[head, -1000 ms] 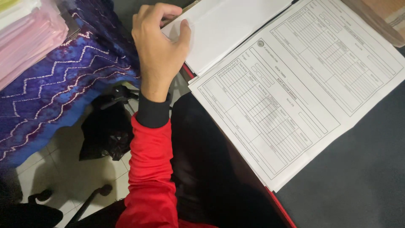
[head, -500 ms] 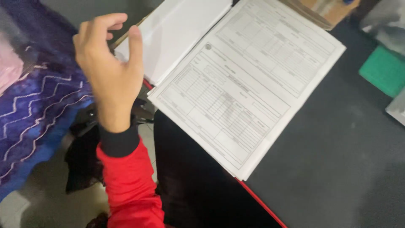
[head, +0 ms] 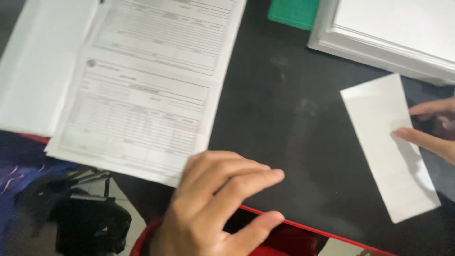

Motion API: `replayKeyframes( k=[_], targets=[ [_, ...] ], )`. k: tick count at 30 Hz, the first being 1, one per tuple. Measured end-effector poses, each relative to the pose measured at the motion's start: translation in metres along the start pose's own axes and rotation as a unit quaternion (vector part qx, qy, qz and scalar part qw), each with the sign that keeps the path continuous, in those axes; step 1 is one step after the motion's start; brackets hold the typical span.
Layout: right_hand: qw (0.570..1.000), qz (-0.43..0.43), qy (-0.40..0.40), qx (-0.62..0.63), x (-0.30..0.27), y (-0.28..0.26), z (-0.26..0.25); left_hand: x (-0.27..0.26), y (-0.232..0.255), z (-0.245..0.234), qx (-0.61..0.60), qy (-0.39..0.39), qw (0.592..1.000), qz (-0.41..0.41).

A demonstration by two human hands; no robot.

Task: Folding printed documents and inserting them into self-sealing envelopes

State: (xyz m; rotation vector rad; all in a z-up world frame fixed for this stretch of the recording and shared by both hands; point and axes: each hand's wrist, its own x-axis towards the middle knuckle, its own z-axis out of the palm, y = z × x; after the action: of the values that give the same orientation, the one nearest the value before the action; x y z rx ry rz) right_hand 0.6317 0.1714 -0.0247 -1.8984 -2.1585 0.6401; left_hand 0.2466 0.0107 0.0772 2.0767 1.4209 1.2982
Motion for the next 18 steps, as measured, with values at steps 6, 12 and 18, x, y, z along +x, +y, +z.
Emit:
replayKeyframes(
  k=[6, 12, 18],
  targets=[
    [0.982, 0.078, -0.045, 0.166, -0.035, -0.114, -0.026, 0.011, 0.009, 0.069, -0.090, -0.030, 0.995, 0.013],
    [0.841, 0.038, -0.083, 0.533, -0.044, -0.075, -0.019, 0.010, 0.013, 0.099, -0.174, -0.048, 0.976, -0.119],
    [0.630, -0.035, -0.241, 0.737, -0.039, -0.085, -0.014, 0.011, 0.013, 0.099, -0.192, -0.081, 0.966, -0.151]
  ],
)
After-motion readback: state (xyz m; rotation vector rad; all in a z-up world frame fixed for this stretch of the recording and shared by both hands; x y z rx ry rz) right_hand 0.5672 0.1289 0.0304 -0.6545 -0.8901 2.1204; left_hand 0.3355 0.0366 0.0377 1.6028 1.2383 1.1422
